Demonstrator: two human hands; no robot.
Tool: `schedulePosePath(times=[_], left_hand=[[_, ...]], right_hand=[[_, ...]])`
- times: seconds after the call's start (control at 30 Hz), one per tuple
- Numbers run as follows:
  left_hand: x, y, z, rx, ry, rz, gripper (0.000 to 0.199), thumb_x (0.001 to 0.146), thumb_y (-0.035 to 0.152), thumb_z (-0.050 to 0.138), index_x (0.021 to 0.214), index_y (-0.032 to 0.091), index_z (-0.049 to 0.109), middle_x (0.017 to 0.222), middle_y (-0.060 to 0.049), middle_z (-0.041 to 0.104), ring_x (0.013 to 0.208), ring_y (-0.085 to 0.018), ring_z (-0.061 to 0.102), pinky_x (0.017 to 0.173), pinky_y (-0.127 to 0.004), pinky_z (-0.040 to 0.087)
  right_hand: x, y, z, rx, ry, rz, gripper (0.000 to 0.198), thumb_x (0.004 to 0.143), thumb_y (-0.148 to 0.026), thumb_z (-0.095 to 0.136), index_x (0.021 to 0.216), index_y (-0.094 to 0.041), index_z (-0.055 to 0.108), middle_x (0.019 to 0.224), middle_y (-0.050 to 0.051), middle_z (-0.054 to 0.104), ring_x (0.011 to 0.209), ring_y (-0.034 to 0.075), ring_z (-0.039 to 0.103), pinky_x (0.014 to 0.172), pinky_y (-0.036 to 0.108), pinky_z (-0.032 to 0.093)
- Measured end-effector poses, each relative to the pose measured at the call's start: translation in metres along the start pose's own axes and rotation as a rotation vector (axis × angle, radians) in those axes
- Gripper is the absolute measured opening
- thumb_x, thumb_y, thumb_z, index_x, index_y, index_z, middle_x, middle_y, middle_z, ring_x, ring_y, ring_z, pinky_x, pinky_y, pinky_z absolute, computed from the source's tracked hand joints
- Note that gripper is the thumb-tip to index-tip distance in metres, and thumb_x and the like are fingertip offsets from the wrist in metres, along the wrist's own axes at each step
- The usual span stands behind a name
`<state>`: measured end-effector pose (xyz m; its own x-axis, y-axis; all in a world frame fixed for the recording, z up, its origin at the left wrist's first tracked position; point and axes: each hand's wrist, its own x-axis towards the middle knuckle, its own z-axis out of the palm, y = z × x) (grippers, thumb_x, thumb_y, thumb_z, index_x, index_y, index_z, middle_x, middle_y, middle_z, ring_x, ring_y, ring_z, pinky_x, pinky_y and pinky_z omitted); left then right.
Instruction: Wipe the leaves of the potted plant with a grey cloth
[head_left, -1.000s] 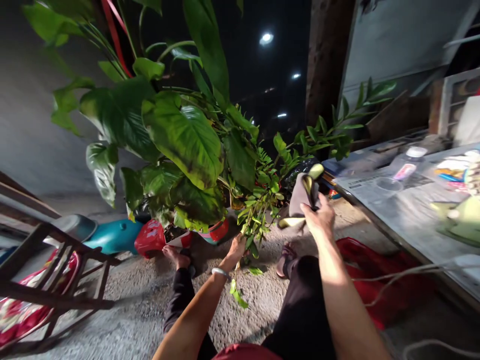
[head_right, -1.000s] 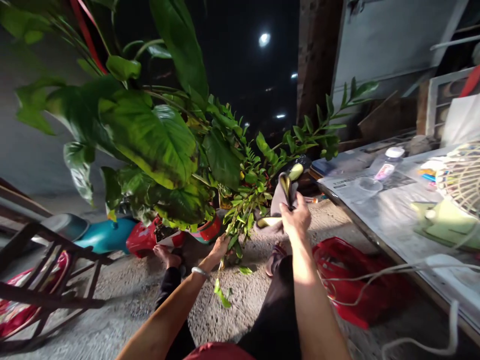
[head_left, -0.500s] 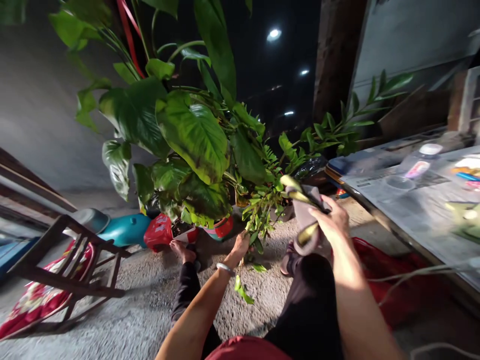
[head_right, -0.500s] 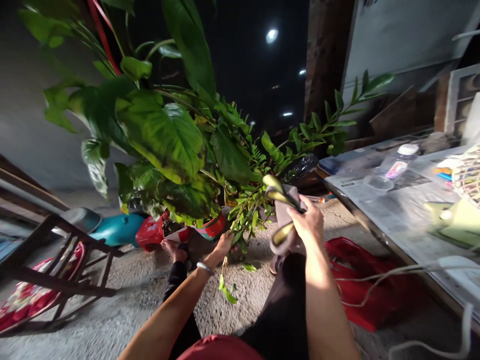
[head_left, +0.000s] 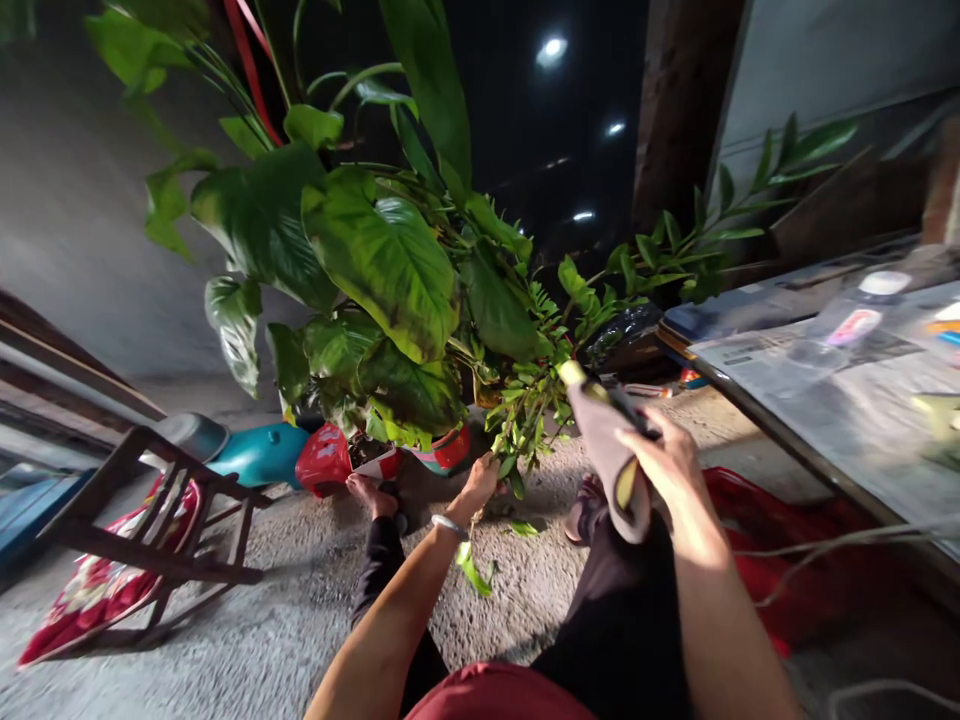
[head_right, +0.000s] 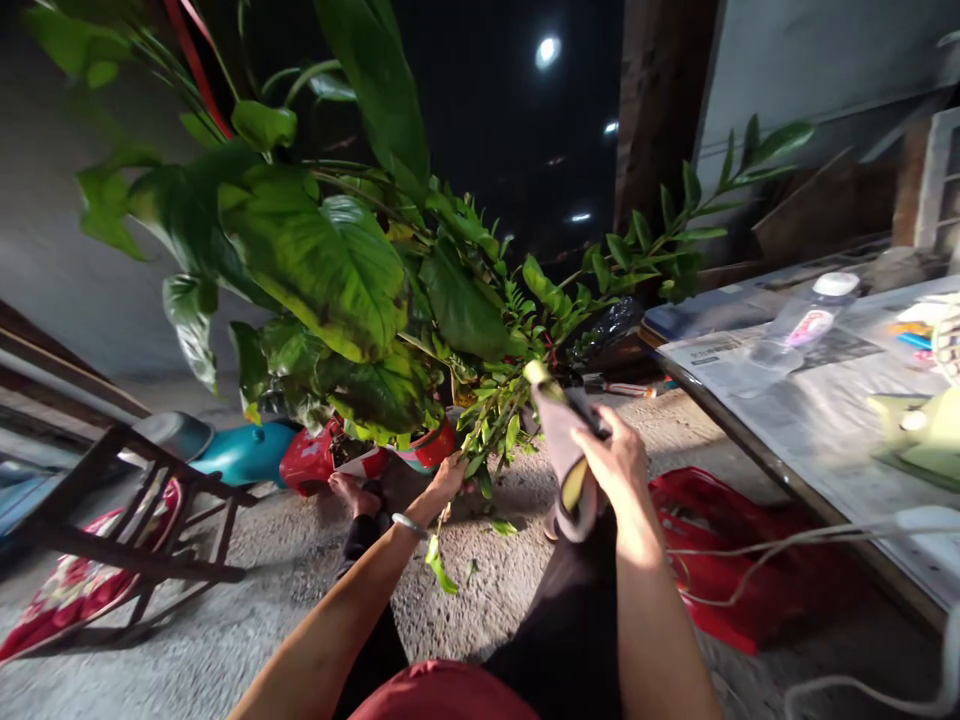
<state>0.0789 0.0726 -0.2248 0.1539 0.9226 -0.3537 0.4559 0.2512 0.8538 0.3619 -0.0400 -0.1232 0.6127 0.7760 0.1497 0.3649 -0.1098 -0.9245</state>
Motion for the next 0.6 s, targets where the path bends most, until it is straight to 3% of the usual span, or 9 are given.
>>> schedulePosePath(times=[0.07,0.13,0.23,0.27,0.37,0.43,0.53,0.6], left_hand=[[-0.003,-0.003,0.009,-0.007,-0.019,-0.011,0.017,0.098,0.03,0.054,0.085,0.02,0.058,0.057,0.004,0.053,0.046,-0.012,0.055,0.049,-0.025,0.036],[-0.004,-0.004,0.013,-0.011,-0.021,-0.018,0.016,0.098,0.031,0.054,0.087,0.02,0.059,0.059,0.004,0.054,0.045,-0.012,0.055,0.048,-0.024,0.036],[-0.002,-0.003,0.008,-0.005,0.002,-0.002,0.015,0.097,0.03,0.055,0.087,0.019,0.061,0.061,0.004,0.055,0.047,-0.012,0.053,0.049,-0.024,0.04],[-0.001,-0.002,0.004,0.0,0.012,0.009,0.016,0.096,0.03,0.057,0.085,0.019,0.061,0.061,0.003,0.056,0.049,-0.012,0.053,0.05,-0.024,0.042],[0.004,0.0,-0.008,0.02,0.039,0.028,0.019,0.095,0.03,0.061,0.08,0.019,0.06,0.063,0.002,0.057,0.054,-0.013,0.054,0.053,-0.025,0.044],[0.006,0.001,-0.01,0.033,0.043,0.026,0.016,0.095,0.03,0.062,0.082,0.019,0.061,0.063,0.003,0.055,0.051,-0.013,0.052,0.053,-0.025,0.043],[0.004,0.002,-0.003,0.048,0.008,0.007,0.013,0.098,0.027,0.057,0.089,0.019,0.063,0.06,0.005,0.052,0.045,-0.011,0.049,0.051,-0.025,0.04],[0.002,0.001,0.004,0.056,-0.022,-0.012,0.015,0.1,0.024,0.052,0.093,0.018,0.063,0.058,0.006,0.05,0.044,-0.01,0.05,0.05,-0.023,0.038]], right_hand=[[0.035,-0.013,0.016,-0.081,0.092,0.057,0.043,0.072,-0.041,0.073,0.111,-0.025,0.078,0.099,0.014,0.08,0.102,0.039,0.074,0.095,0.057,0.056],[0.04,-0.025,0.048,-0.077,0.027,0.066,0.038,0.065,-0.034,0.075,0.102,-0.026,0.078,0.087,0.01,0.078,0.095,0.038,0.074,0.092,0.057,0.057],[-0.008,-0.024,0.091,-0.019,-0.216,0.03,0.025,0.057,-0.029,0.079,0.083,-0.03,0.077,0.072,0.004,0.075,0.071,0.032,0.072,0.074,0.049,0.06],[-0.032,-0.019,0.097,0.033,-0.348,0.005,0.022,0.062,-0.031,0.078,0.084,-0.031,0.078,0.074,0.004,0.076,0.07,0.031,0.073,0.072,0.047,0.059],[-0.087,0.007,0.079,0.158,-0.533,0.01,0.024,0.068,-0.035,0.073,0.09,-0.032,0.081,0.083,0.005,0.081,0.078,0.033,0.077,0.069,0.045,0.061],[-0.092,0.021,0.047,0.222,-0.54,0.091,0.029,0.069,-0.04,0.073,0.095,-0.031,0.081,0.087,0.005,0.083,0.078,0.034,0.078,0.066,0.046,0.062],[-0.054,0.025,0.008,0.2,-0.285,0.176,0.041,0.07,-0.048,0.075,0.107,-0.029,0.078,0.099,0.007,0.083,0.094,0.036,0.077,0.085,0.052,0.062],[-0.022,0.019,0.005,0.102,-0.078,0.164,0.051,0.069,-0.049,0.074,0.115,-0.025,0.076,0.111,0.012,0.081,0.11,0.037,0.073,0.103,0.057,0.055]])
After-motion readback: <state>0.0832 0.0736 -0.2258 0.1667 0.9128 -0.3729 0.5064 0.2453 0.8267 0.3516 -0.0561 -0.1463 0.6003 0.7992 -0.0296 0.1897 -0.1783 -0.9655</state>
